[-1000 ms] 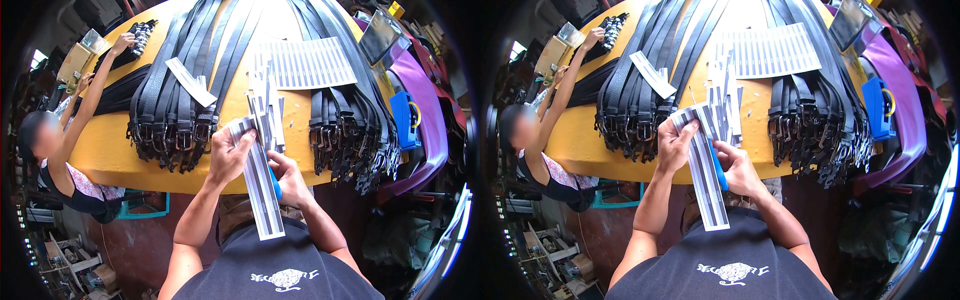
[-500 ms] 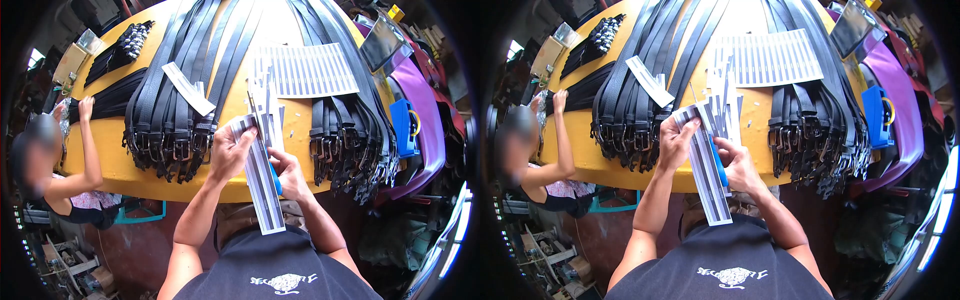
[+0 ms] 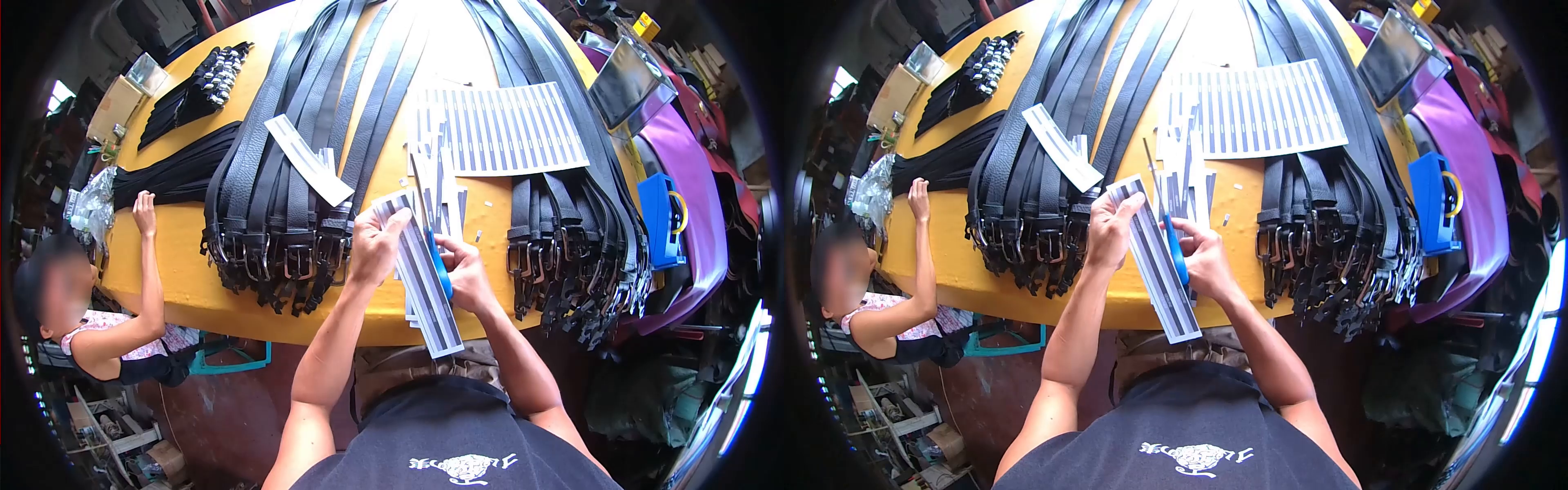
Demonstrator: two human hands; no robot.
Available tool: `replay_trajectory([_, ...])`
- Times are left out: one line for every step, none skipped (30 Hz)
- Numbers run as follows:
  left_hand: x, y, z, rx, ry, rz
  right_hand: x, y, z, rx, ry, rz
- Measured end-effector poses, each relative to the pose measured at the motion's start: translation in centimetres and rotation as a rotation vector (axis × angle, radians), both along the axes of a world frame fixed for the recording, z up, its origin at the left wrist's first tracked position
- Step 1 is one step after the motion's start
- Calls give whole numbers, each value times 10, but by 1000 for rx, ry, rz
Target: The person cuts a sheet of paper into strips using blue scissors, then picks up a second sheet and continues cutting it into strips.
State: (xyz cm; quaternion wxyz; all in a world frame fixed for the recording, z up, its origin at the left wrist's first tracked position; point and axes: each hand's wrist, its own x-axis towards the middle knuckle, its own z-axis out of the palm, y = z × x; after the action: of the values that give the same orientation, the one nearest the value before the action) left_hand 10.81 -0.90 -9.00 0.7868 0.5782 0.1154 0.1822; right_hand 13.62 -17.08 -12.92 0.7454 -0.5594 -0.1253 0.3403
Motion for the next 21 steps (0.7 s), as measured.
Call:
replay_trajectory([-3, 5, -5, 3, 9, 20, 3, 0, -2, -9, -16, -6])
replay_trajectory([-6, 9, -7, 7, 19, 39, 6, 2, 3, -17, -32, -13])
replay_trajectory([-10, 11, -4, -44, 20, 66, 6, 3, 13, -23, 9, -36])
replay_trajectory([-16, 17, -6, -28, 48, 91, 6, 5, 23, -48, 1, -75])
replay_trajectory([-21, 19, -4, 1, 47, 130, 4, 4, 29, -23, 29, -113])
replay_trajectory([-26, 22, -2, 31, 44, 169, 5, 3, 33, 2, 55, -151])
replay_trajectory([-31, 26, -4, 42, 57, 190, 7, 1, 30, 58, 42, -178])
replay_trajectory([-36, 33, -4, 77, 73, 195, 8, -3, 33, 64, 19, -204])
replay_trajectory([-38, 38, -1, 119, 93, 217, 8, -8, 38, 60, 14, -223])
replay_trajectory([-41, 44, 3, 161, 115, 239, 7, -13, 41, 55, 12, -243])
replay_trajectory([-40, 54, 10, 199, 115, 259, 4, -18, 41, 74, -3, -280])
replay_trajectory([-34, 64, 21, 283, 95, 302, 2, -27, 44, 52, -17, -274])
replay_trajectory([-29, 75, 38, 389, 119, 351, -1, -34, 46, 40, -31, -265])
replay_trajectory([-19, 91, 50, 519, 105, 415, -5, -42, 48, 25, -44, -259])
replay_trajectory([-6, 114, 58, 607, 158, 471, -10, -48, 49, 14, -47, -264])
replay_trajectory([5, 133, 69, 684, 209, 486, -15, -54, 51, -8, -44, -262])
replay_trajectory([25, 182, 51, 735, 217, 521, -20, -59, 55, -28, -41, -260])
replay_trajectory([32, 205, 51, 1066, 375, 685, -26, -65, 57, -46, -39, -257])
replay_trajectory([33, 225, 46, 1244, 393, 796, -30, -73, 57, -62, -46, -247])
replay_trajectory([39, 237, 47, 1422, 403, 912, -34, -81, 55, -53, -13, -235])
replay_trajectory([34, 216, 68, 1191, 330, 780, -36, -86, 53, -64, -17, -247])
